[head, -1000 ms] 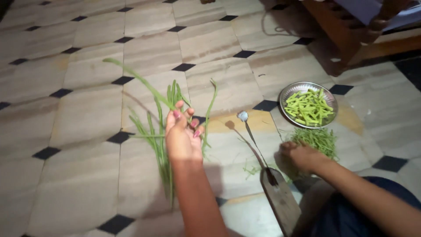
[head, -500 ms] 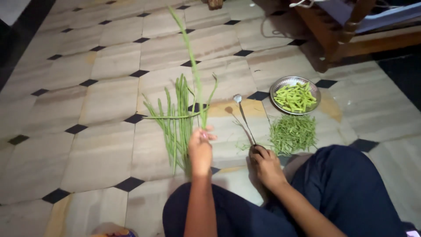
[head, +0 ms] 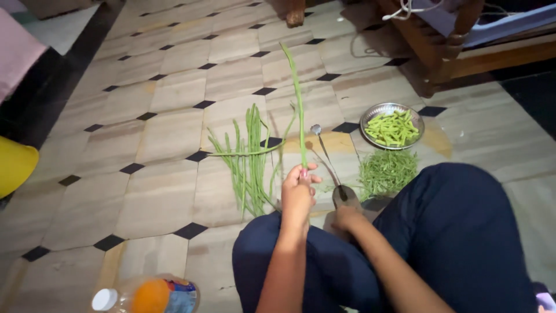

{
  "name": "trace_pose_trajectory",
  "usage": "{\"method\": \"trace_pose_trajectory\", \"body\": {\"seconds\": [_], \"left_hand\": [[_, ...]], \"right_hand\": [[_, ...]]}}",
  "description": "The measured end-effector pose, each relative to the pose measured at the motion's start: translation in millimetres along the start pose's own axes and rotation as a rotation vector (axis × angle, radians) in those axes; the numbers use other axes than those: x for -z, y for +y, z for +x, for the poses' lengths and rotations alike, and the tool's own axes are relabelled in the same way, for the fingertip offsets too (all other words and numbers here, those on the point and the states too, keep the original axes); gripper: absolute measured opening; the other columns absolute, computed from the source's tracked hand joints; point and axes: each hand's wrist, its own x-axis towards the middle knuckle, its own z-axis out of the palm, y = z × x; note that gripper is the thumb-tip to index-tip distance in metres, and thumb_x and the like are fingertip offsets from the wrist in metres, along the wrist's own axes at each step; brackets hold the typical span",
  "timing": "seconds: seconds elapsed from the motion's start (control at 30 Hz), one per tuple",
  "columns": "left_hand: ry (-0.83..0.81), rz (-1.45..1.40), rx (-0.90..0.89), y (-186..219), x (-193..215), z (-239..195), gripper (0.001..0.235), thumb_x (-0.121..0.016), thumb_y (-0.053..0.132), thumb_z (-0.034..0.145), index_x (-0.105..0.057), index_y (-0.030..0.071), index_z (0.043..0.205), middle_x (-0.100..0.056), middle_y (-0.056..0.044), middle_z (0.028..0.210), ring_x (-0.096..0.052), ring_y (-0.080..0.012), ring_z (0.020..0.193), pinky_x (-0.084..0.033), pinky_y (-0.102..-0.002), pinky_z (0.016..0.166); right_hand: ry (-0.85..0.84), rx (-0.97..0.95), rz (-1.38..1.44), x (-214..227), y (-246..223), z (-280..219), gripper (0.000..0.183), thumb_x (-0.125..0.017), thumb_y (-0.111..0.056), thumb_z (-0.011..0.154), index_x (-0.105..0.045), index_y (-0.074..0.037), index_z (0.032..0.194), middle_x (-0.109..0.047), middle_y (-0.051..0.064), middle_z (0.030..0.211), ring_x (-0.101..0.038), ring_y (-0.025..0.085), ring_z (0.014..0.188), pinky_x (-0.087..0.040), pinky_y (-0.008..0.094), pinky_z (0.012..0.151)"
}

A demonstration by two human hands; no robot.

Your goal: The person snaps long beans into pieces by hand and places them into a metal plate, then uses a traditional floor-mounted blade to finely shred the remaining beans.

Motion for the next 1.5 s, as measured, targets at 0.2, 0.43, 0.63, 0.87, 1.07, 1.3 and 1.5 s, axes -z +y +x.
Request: {"method": "trace_pose_trajectory", "body": {"seconds": [0.2,0.43,0.63,0.87,1.07,1.3,1.5], "left_hand": [[0.054,0.154,-0.054,-18,-19,42,0.029,-0.044,0.015,0.105,-0.07,0.008,0.113,-0.066,-0.004,0.082,-0.042,-0.0076,0.053,-0.033,-0.023,0.042],[0.061,0.087,-0.172,-38,-16,76,0.026,-0.045,0.012,0.104,-0.068,0.01,0.117,-0.066,-0.003,0.084,-0.046,-0.0042,0.053,-0.038,-0.021,0.044],[0.262,0.092,-0.05,-89,63,119,0.029,-0.046,0.003,0.096,-0.068,0.009,0.113,-0.064,-0.005,0.082,-0.044,-0.0092,0.05,-0.034,-0.026,0.041],[0.253,0.171,-0.034,-104,75,137,0.028,-0.043,0.008,0.103,-0.069,0.007,0.112,-0.062,-0.004,0.082,-0.049,-0.0073,0.057,-0.043,-0.026,0.046],[0.219,0.147,-0.021,-92,63,119,0.027,-0.044,0.015,0.107,-0.069,0.006,0.111,-0.062,-0.006,0.081,-0.049,-0.0091,0.058,-0.042,-0.026,0.046],[0.203,0.112,-0.009,-67,56,96,0.028,-0.042,0.012,0.106,-0.068,0.004,0.113,-0.06,-0.005,0.085,-0.048,-0.0084,0.062,-0.044,-0.026,0.049],[0.134,0.124,0.004,-47,45,78,0.03,-0.041,0.016,0.108,-0.068,0.003,0.113,-0.058,-0.005,0.086,-0.047,-0.0093,0.063,-0.045,-0.026,0.051]], "right_hand": [[0.381,0.275,-0.079,-22,22,36,0.08,-0.075,-0.032,0.08,-0.043,-0.008,0.149,-0.064,0.029,0.129,-0.059,0.042,0.125,-0.043,0.046,0.108],[0.221,0.374,0.018,0,35,17,0.049,-0.071,-0.034,0.084,-0.067,-0.011,0.127,-0.068,0.022,0.123,-0.065,0.039,0.114,-0.051,0.047,0.1],[0.28,0.246,0.31,26,59,14,0.027,-0.073,-0.03,0.083,-0.081,-0.012,0.101,-0.076,0.018,0.101,-0.074,0.033,0.096,-0.058,0.043,0.087],[0.278,0.397,0.283,102,143,132,0.023,-0.076,-0.019,0.079,-0.081,-0.009,0.099,-0.08,0.013,0.092,-0.076,0.024,0.081,-0.059,0.039,0.079],[0.207,0.731,0.248,99,107,141,0.048,-0.071,0.002,0.06,-0.078,-0.015,0.104,-0.079,0.01,0.098,-0.075,0.024,0.095,-0.059,0.035,0.086],[0.283,0.542,-0.171,88,73,108,0.035,-0.08,-0.012,0.069,-0.077,-0.028,0.1,-0.065,0.005,0.117,-0.057,0.035,0.114,-0.047,0.048,0.093],[0.244,0.303,-0.323,108,94,102,0.019,-0.077,-0.032,0.078,-0.079,-0.025,0.095,-0.073,0.008,0.111,-0.069,0.03,0.111,-0.054,0.042,0.1]]}}
